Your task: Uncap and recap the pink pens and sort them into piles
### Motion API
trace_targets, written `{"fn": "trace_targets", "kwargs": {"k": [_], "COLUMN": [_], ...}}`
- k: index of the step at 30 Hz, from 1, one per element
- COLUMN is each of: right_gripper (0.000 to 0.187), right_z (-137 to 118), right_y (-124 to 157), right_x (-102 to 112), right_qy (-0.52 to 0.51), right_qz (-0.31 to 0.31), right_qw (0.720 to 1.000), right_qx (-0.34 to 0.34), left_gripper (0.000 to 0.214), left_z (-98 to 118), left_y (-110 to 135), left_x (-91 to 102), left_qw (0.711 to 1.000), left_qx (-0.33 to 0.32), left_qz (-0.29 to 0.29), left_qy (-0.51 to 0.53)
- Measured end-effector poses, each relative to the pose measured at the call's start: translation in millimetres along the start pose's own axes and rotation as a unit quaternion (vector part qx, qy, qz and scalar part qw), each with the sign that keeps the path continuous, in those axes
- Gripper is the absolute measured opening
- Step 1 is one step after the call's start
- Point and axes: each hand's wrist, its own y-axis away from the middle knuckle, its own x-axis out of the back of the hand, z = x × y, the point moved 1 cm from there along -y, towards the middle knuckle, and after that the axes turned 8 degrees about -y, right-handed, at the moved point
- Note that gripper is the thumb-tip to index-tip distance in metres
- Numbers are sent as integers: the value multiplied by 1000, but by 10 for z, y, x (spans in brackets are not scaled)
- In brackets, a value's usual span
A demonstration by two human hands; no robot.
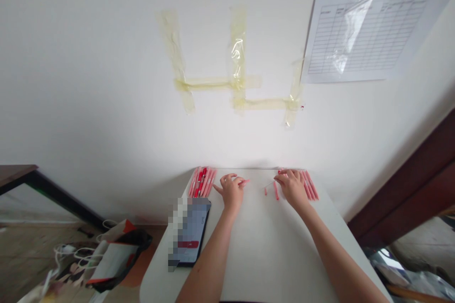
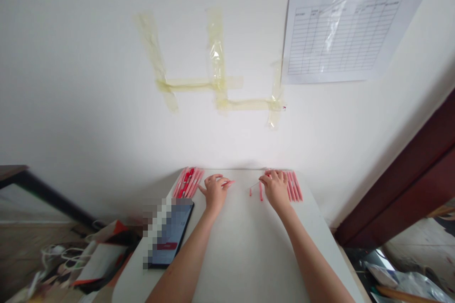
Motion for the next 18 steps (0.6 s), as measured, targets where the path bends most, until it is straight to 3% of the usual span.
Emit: {"fn": "trace_targets", "kwargs": {"k": [5,12,18], "right_gripper": [24,20,20], "right_z": [-21,-154,-238], "right_y": [-115,-342,-480], "right_x": [-65,-303,-438], "right_qy": [-31,-74,-49], "right_qz": [-57,-175,-220], "right_qw": [998,977,967], "right_qx": [7,96,120], "left_gripper": [11,11,13], "left_z": [-17,-11,-5], "left_y": [-13,-10,-5], "left_x": [-16,4,26], "left_qw": [1000,999,999], "left_qx": [25,33,30], "left_qz": [-1,-7,-10], "left_qy": [-1,8,6]}}
